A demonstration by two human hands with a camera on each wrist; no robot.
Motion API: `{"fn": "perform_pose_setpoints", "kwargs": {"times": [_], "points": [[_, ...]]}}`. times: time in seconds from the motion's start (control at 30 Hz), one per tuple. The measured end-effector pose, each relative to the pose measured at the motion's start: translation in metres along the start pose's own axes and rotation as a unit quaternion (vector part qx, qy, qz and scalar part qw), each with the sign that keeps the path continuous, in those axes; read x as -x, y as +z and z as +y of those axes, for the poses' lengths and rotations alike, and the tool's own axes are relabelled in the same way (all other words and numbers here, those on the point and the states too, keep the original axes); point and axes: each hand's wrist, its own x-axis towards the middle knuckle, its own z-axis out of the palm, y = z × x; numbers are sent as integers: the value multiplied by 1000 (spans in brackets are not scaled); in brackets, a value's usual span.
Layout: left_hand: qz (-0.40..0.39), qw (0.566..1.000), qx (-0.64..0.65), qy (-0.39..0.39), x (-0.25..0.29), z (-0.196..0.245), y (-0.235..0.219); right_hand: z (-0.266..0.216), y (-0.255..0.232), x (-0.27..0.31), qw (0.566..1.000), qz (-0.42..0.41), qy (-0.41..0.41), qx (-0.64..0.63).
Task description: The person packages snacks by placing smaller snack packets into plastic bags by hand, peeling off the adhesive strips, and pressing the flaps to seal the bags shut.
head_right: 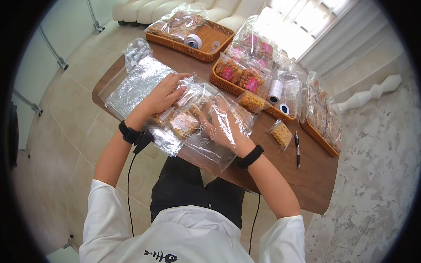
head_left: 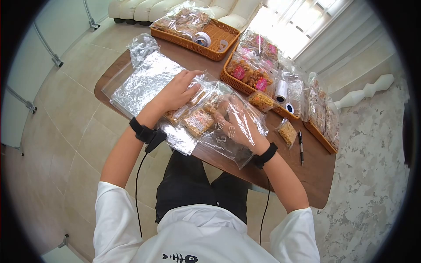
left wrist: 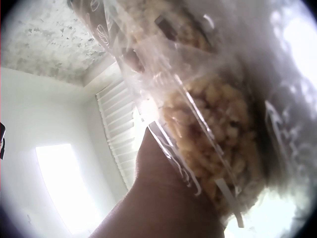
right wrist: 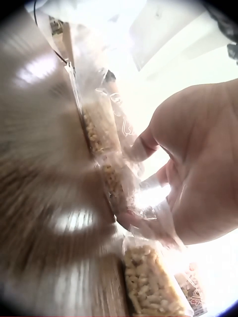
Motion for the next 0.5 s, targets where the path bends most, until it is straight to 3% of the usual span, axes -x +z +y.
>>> {"fn": "perform_pose_setpoints", "kwargs": {"times": [0.07,0.2,0.27,0.4,0.47,0.5], "points": [[0,1000,18,-5,-1,1,0,-4,-3,-2,998,-42,54,-16],[4,1000,8,-14,1,4,-2,-5,-6,-4,998,-28,12,-62],[10,1000,8,-21,3,3,-1,-11,-15,-4,996,-58,58,-41],[71,997,-41,-17,2,-4,5,-3,-6,-1,994,-77,71,-20],[82,995,-50,-16,3,-5,6,-18,-15,-9,960,-135,191,-153],[88,995,-53,-16,3,-5,7,-23,-20,-13,960,-135,192,-153]]}}
